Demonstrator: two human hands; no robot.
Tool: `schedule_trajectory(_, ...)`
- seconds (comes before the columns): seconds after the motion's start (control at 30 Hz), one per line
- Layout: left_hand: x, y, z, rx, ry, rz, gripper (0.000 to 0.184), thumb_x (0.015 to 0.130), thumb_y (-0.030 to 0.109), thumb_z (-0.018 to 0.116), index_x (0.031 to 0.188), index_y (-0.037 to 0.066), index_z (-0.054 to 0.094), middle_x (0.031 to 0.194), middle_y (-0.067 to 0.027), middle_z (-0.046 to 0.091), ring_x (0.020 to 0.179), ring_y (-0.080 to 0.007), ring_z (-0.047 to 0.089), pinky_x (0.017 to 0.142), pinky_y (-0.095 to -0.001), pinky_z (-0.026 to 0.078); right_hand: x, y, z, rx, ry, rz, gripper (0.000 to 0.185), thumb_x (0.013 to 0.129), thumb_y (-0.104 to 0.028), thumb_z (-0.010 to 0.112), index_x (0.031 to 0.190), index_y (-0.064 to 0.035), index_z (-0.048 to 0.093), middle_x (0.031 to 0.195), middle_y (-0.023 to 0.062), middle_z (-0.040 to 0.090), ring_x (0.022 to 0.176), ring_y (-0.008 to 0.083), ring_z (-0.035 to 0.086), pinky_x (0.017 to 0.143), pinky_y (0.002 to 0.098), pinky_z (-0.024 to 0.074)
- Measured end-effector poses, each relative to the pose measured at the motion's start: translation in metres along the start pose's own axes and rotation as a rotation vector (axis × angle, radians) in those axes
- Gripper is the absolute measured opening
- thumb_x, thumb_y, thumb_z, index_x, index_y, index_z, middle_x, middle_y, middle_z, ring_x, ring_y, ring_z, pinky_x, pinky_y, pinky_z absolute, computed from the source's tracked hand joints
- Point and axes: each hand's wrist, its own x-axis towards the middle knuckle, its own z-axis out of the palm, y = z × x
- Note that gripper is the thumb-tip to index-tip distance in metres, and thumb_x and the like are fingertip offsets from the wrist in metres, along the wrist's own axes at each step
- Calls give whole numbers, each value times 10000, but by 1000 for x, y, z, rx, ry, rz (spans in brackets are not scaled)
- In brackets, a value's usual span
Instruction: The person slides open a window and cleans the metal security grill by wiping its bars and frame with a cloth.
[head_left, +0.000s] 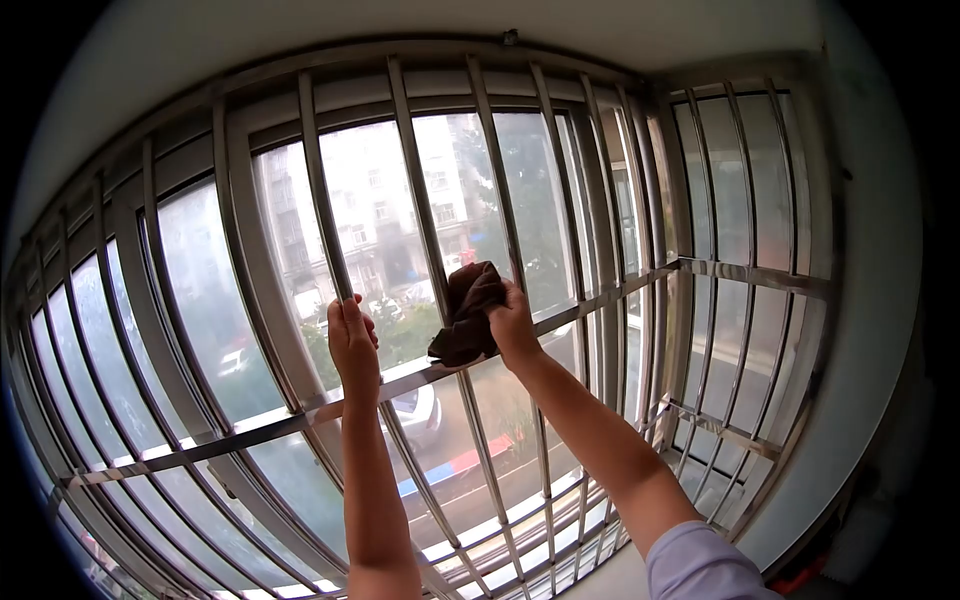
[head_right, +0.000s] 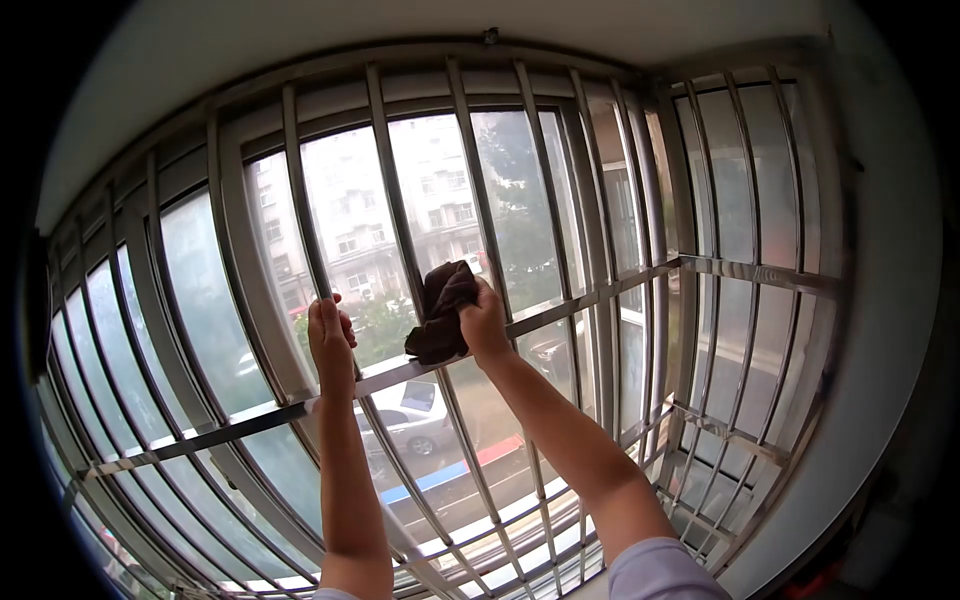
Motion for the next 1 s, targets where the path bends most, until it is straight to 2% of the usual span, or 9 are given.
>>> schedule_trajectory(0.1,-1,0,-1,34,7,25,276,1038,285,412,1044,47,551,638,33,442,498,-25,389,435,-195,314,26,-44,-40,450,75,251,182,878,-39,552,1048,-53,616,912,62,649,830,185,650,731,307,549)
schedule_trajectory(0.17,-2,1,0,62,20,44,275,1038,283,413,1049,46,552,642,36,432,505,-21,381,438,-190,309,65,-48,-71,259,170,110,135,846,-33,552,963,-12,614,908,78,641,832,169,640,750,278,530)
schedule_trajectory(0.23,-4,3,2,79,50,50,275,1037,284,416,1052,46,555,640,39,426,506,-20,375,439,-189,304,96,-71,-79,297,329,-198,193,853,-52,546,1032,-4,597,958,93,634,863,184,634,780,316,528)
schedule_trajectory(0.43,-8,2,10,146,150,92,279,1039,292,418,1062,52,558,635,41,413,507,-18,356,444,-185,287,170,-52,-14,-711,101,-748,654,841,-70,616,1395,33,283,1220,282,475,1146,421,499,931,480,457)
schedule_trajectory(0.47,-10,3,10,191,149,104,284,1036,303,422,1069,59,562,648,38,416,515,-27,356,454,-187,293,153,-59,-1,-846,106,-556,764,803,-53,662,1406,62,207,1211,279,470,1118,428,531,909,487,490)
schedule_trajectory(0.57,-9,1,10,269,175,119,287,1032,315,429,1073,67,568,660,35,419,521,-37,352,464,-189,299,177,-73,1,-869,93,-592,778,796,-56,667,1399,83,195,1178,276,494,1031,425,591,849,467,540)
schedule_trajectory(0.63,-10,4,13,308,211,101,298,1029,328,439,1070,63,569,663,33,422,521,-38,356,470,-186,304,199,-91,11,-920,125,-608,695,816,-103,656,1341,107,252,1120,266,539,903,399,652,736,447,573)
schedule_trajectory(0.8,-10,4,13,299,213,95,316,1028,343,439,1072,55,560,651,32,426,520,-34,368,467,-187,306,248,-135,31,-894,164,-389,384,844,-240,601,1038,89,553,946,242,671,937,372,674,804,425,554)
schedule_trajectory(1.0,-12,5,12,255,153,119,333,1027,362,438,1111,63,557,670,35,421,543,-31,356,483,-187,305,293,-159,47,-1026,170,-401,336,820,-236,547,1031,-18,693,1069,206,678,1006,362,662,839,462,530)
